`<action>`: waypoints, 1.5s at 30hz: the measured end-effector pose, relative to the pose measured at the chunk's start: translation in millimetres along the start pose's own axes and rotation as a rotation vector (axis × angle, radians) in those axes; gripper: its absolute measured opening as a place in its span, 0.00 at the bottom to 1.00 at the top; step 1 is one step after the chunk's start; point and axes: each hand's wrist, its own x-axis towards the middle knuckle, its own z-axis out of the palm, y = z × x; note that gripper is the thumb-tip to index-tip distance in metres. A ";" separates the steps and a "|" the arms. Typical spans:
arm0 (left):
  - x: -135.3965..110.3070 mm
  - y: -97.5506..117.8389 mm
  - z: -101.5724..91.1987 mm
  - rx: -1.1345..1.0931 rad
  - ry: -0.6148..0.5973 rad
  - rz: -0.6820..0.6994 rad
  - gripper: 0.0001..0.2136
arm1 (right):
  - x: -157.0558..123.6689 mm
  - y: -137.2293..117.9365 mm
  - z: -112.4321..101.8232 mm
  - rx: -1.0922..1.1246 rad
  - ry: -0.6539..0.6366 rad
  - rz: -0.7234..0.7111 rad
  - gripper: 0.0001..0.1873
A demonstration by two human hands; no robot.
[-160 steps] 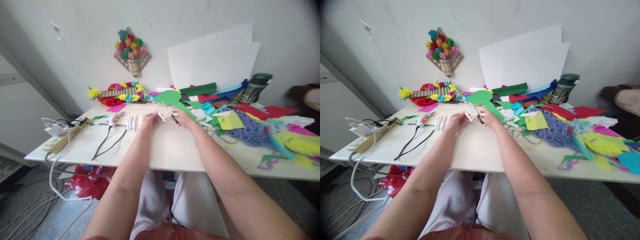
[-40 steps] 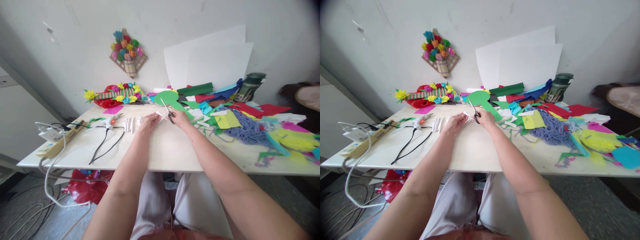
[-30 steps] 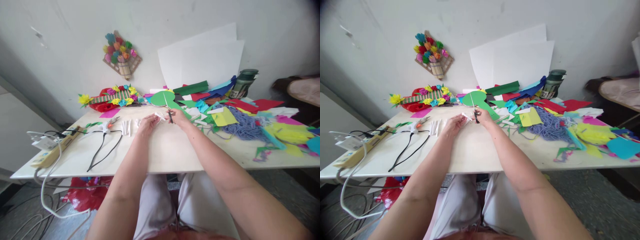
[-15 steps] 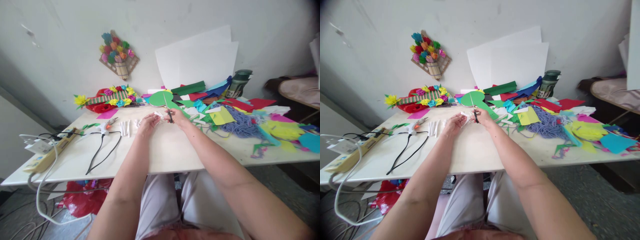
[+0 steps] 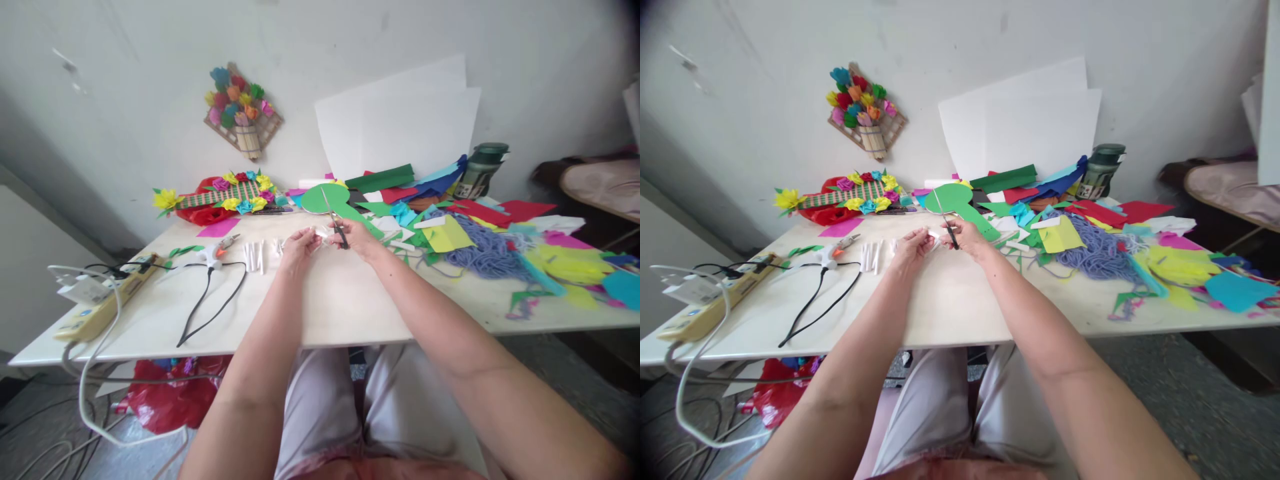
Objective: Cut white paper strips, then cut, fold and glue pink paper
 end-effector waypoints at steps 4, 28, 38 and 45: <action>-0.2 2.7 -4.6 -0.022 0.045 0.040 0.05 | -1.2 -1.2 -10.2 -0.111 -0.134 0.020 0.17; -3.1 9.1 -10.9 0.013 0.206 0.054 0.04 | -10.7 -13.3 -20.6 -0.400 -0.485 0.090 0.17; -4.5 9.9 -5.5 -0.031 0.197 0.064 0.03 | -10.1 -12.7 -19.8 -0.415 -0.479 0.110 0.17; -3.4 9.9 -4.2 -0.048 0.160 0.068 0.04 | -10.4 -11.5 -19.9 -0.420 -0.463 0.117 0.15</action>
